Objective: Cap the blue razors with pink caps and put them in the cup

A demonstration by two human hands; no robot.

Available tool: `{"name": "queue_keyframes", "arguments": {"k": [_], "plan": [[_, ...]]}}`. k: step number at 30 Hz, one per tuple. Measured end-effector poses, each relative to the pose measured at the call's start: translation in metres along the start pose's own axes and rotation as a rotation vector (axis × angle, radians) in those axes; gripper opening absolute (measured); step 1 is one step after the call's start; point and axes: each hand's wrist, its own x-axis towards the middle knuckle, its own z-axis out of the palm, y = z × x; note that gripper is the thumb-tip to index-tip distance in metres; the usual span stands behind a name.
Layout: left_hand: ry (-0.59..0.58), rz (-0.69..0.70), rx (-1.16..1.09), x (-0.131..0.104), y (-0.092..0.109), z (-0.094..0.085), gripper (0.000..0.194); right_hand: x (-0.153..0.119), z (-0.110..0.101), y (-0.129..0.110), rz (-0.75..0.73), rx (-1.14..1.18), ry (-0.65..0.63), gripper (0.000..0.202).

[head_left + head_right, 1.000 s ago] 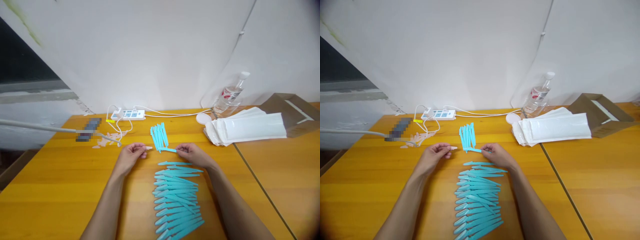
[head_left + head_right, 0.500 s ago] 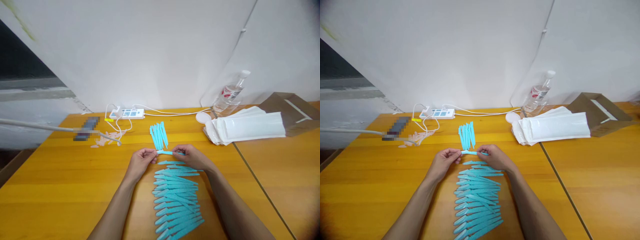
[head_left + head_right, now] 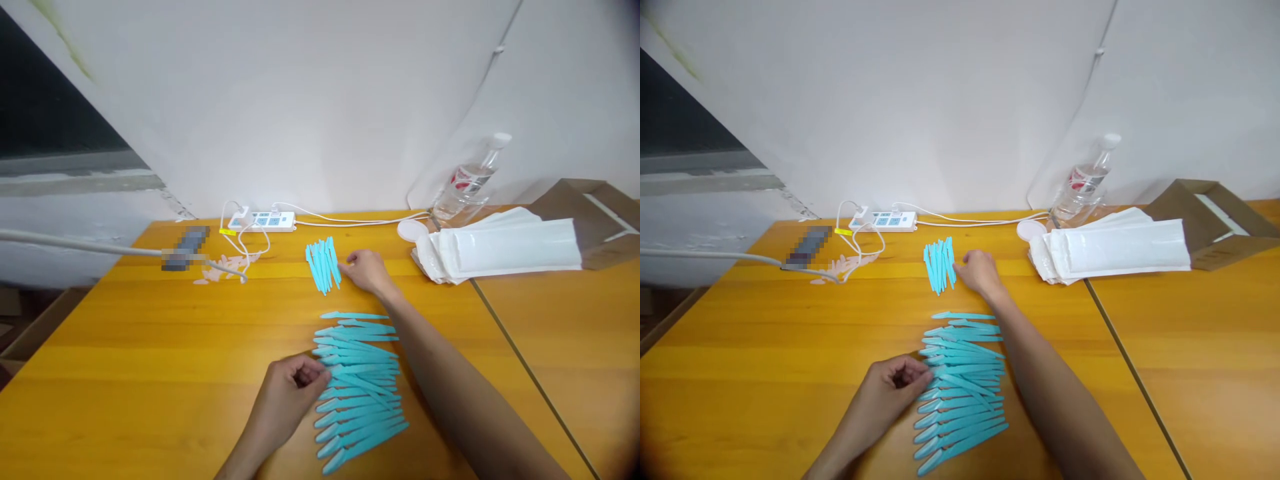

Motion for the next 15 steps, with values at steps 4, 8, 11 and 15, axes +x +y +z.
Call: {"name": "queue_keyframes", "arguments": {"k": [4,8,11,15], "plan": [[0.105,0.033,0.109,0.009,-0.003,-0.030,0.044,0.013,0.008,-0.014,-0.002,0.008,-0.060,0.020],[0.363,0.123,0.286,0.054,-0.005,-0.099,0.042,0.019,0.008,-0.012,0.029,0.096,-0.152,0.022],[0.623,0.122,0.679,0.098,0.004,-0.147,0.038,0.015,0.004,-0.006,0.027,0.202,-0.180,0.018],[0.695,0.047,1.071,0.133,0.018,-0.174,0.039,-0.006,-0.008,0.007,-0.007,0.364,-0.218,0.009]]}}
